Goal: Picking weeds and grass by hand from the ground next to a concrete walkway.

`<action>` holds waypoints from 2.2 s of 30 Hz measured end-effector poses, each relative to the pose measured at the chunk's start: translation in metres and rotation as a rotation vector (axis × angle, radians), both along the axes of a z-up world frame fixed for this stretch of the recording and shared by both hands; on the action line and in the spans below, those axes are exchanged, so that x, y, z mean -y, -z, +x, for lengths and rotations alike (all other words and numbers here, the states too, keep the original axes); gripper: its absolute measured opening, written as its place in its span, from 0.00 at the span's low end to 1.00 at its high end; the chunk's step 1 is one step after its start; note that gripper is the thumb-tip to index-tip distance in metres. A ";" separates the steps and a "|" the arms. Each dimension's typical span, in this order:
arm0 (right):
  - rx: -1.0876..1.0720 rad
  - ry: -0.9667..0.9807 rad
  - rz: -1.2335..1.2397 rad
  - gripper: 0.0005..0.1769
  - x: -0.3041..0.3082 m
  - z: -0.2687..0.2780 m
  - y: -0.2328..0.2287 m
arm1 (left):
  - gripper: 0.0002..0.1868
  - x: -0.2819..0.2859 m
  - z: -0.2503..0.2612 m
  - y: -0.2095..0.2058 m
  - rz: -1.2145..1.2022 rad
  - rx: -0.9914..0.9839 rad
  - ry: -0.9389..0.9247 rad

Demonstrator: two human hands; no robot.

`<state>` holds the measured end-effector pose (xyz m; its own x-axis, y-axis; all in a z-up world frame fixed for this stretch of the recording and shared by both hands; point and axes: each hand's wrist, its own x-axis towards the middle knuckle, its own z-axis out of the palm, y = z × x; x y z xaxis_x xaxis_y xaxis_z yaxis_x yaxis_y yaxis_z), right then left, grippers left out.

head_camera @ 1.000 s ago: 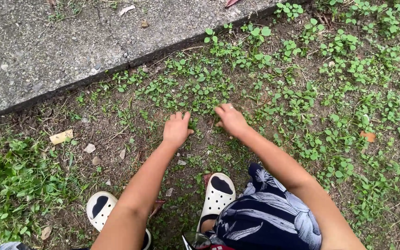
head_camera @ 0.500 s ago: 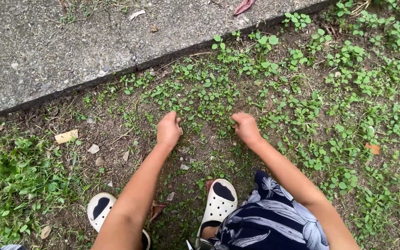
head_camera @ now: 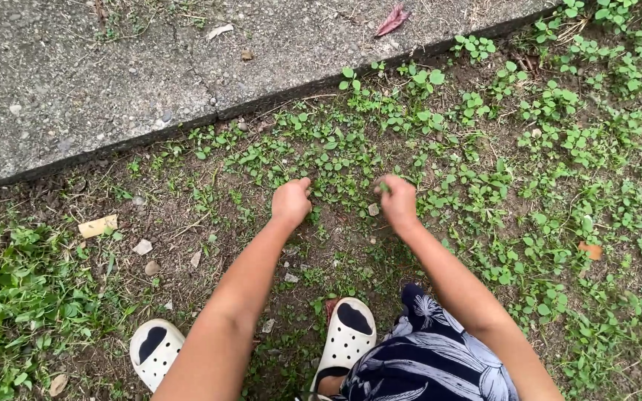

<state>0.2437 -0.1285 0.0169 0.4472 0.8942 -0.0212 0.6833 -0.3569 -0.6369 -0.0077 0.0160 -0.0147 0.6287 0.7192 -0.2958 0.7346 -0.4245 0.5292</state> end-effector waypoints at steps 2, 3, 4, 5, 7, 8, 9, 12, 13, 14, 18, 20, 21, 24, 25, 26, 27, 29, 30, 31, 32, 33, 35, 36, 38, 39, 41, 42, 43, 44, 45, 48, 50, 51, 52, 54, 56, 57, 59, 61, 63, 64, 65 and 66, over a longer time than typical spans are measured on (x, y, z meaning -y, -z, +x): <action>0.023 0.038 0.002 0.09 -0.019 0.012 -0.019 | 0.09 0.006 -0.010 -0.003 -0.052 0.047 -0.077; 0.046 0.077 0.010 0.11 -0.030 0.017 -0.029 | 0.10 0.008 -0.015 -0.005 -0.098 0.094 -0.153; 0.046 0.071 0.015 0.11 -0.038 0.021 -0.017 | 0.10 0.009 -0.021 -0.019 -0.094 0.095 -0.160; 0.153 0.001 -0.002 0.12 -0.046 0.024 -0.005 | 0.09 0.011 -0.026 -0.033 -0.131 0.152 -0.243; 0.261 -0.079 -0.014 0.17 -0.056 0.026 0.022 | 0.07 0.014 -0.041 -0.050 -0.165 0.211 -0.337; 0.387 -0.164 -0.005 0.13 -0.059 0.025 0.037 | 0.08 0.014 -0.049 -0.053 -0.171 0.258 -0.386; 0.513 -0.248 0.006 0.09 -0.061 0.024 0.053 | 0.08 0.015 -0.057 -0.055 -0.176 0.306 -0.435; 0.474 -0.197 0.018 0.05 -0.065 0.034 0.072 | 0.10 0.006 -0.076 -0.064 -0.203 0.329 -0.503; 0.471 -0.207 0.019 0.05 -0.071 0.033 0.065 | 0.10 0.003 -0.079 -0.064 -0.202 0.327 -0.514; 0.337 -0.087 0.096 0.04 -0.076 0.032 0.059 | 0.10 -0.002 -0.082 -0.065 -0.182 0.335 -0.525; 0.287 -0.149 0.300 0.05 -0.112 0.025 0.035 | 0.06 -0.020 -0.087 -0.045 -0.033 0.252 -0.430; 0.384 -0.241 0.269 0.08 -0.132 0.016 0.021 | 0.06 -0.029 -0.075 -0.036 0.043 0.210 -0.344; 0.486 -0.328 0.242 0.14 -0.142 0.012 0.013 | 0.06 -0.033 -0.069 -0.032 0.122 0.172 -0.251; 0.679 -0.601 -0.032 0.17 -0.157 -0.012 -0.022 | 0.08 -0.040 -0.044 -0.053 0.184 0.123 -0.023; 0.681 -0.604 -0.035 0.17 -0.155 -0.008 -0.001 | 0.08 -0.038 -0.039 -0.053 0.182 0.126 -0.025; 0.712 -0.638 0.034 0.08 -0.157 -0.002 0.020 | 0.13 -0.039 -0.032 -0.054 0.209 0.029 0.074; 0.743 -0.672 0.102 0.03 -0.158 0.004 0.041 | 0.18 -0.039 -0.024 -0.055 0.235 -0.069 0.172; 0.622 -0.513 0.117 0.07 -0.160 0.008 0.042 | 0.13 -0.045 -0.020 -0.005 0.215 -0.074 0.132; 0.499 -0.353 0.131 0.11 -0.160 0.007 0.044 | 0.08 -0.049 -0.021 0.020 0.194 -0.082 0.093; 0.494 -0.351 0.130 0.11 -0.162 0.005 0.025 | 0.08 -0.050 -0.023 0.026 0.193 -0.087 0.096; 0.313 -0.198 0.179 0.12 -0.163 0.006 0.004 | 0.09 -0.052 -0.022 0.032 0.099 -0.032 -0.030; 0.133 -0.044 0.226 0.13 -0.165 0.007 -0.017 | 0.11 -0.054 -0.021 0.038 0.005 0.023 -0.156; 0.066 0.036 0.203 0.10 -0.168 0.027 -0.033 | 0.11 -0.048 -0.032 0.026 0.021 0.063 -0.158; -0.004 0.117 0.183 0.08 -0.170 0.036 -0.041 | 0.12 -0.047 -0.039 0.020 0.040 0.100 -0.161; 0.036 0.080 0.077 0.14 -0.178 0.030 -0.055 | 0.11 -0.037 -0.040 -0.007 0.026 0.153 -0.222; 0.078 0.038 -0.030 0.32 -0.183 0.027 -0.063 | 0.11 -0.032 -0.041 -0.020 0.010 0.209 -0.287; 0.165 -0.072 -0.113 0.28 -0.187 0.025 -0.050 | 0.11 -0.030 -0.037 -0.031 0.031 0.255 -0.313; 0.250 -0.184 -0.195 0.26 -0.190 0.023 -0.043 | 0.12 -0.031 -0.036 -0.036 0.052 0.298 -0.340; 0.251 -0.185 -0.192 0.26 -0.188 0.032 -0.029 | 0.12 -0.035 -0.033 -0.038 0.055 0.299 -0.341; 0.312 -0.207 -0.057 0.14 -0.187 0.040 -0.014 | 0.12 -0.040 -0.030 -0.039 0.015 0.343 -0.362; 0.373 -0.229 0.079 0.14 -0.186 0.048 0.002 | 0.13 -0.045 -0.028 -0.041 -0.026 0.387 -0.382; 0.038 0.015 0.217 0.20 -0.182 0.037 -0.013 | 0.12 -0.061 -0.019 -0.060 0.022 0.432 -0.374; 0.008 0.070 0.231 0.21 -0.181 0.035 -0.032 | 0.13 -0.080 -0.010 -0.078 0.004 0.401 -0.384; -0.021 0.128 0.247 0.23 -0.178 0.036 -0.041 | 0.13 -0.087 -0.004 -0.086 -0.012 0.371 -0.389; -0.022 0.134 0.234 0.23 -0.179 0.040 -0.037 | 0.13 -0.092 0.003 -0.082 -0.025 0.367 -0.386; -0.040 0.215 0.373 0.11 -0.188 0.054 -0.034 | 0.16 -0.108 0.021 -0.075 0.090 0.347 -0.251; -0.018 0.141 0.285 0.14 -0.203 0.053 -0.047 | 0.22 -0.115 0.043 -0.079 0.105 0.258 -0.141; 0.000 0.062 0.194 0.20 -0.209 0.051 -0.052 | 0.28 -0.117 0.054 -0.081 0.119 0.165 -0.038; 0.023 -0.014 0.107 0.25 -0.222 0.049 -0.041 | 0.19 -0.117 0.064 -0.038 0.171 0.111 0.011; 0.039 -0.096 0.020 0.30 -0.235 0.055 -0.015 | 0.11 -0.119 0.063 0.002 0.222 0.050 0.053; 0.181 -0.200 0.109 0.06 -0.245 0.069 0.025 | 0.06 -0.120 0.055 0.037 -0.015 0.155 -0.185; 0.179 -0.202 0.106 0.06 -0.243 0.063 0.021 | 0.06 -0.114 0.050 0.025 -0.017 0.154 -0.187; 0.130 -0.112 0.170 0.04 -0.241 0.056 0.017 | 0.04 -0.107 0.044 0.013 -0.024 0.318 -0.316; 0.079 -0.022 0.236 0.08 -0.241 0.047 0.013 | 0.03 -0.102 0.036 0.000 -0.027 0.481 -0.446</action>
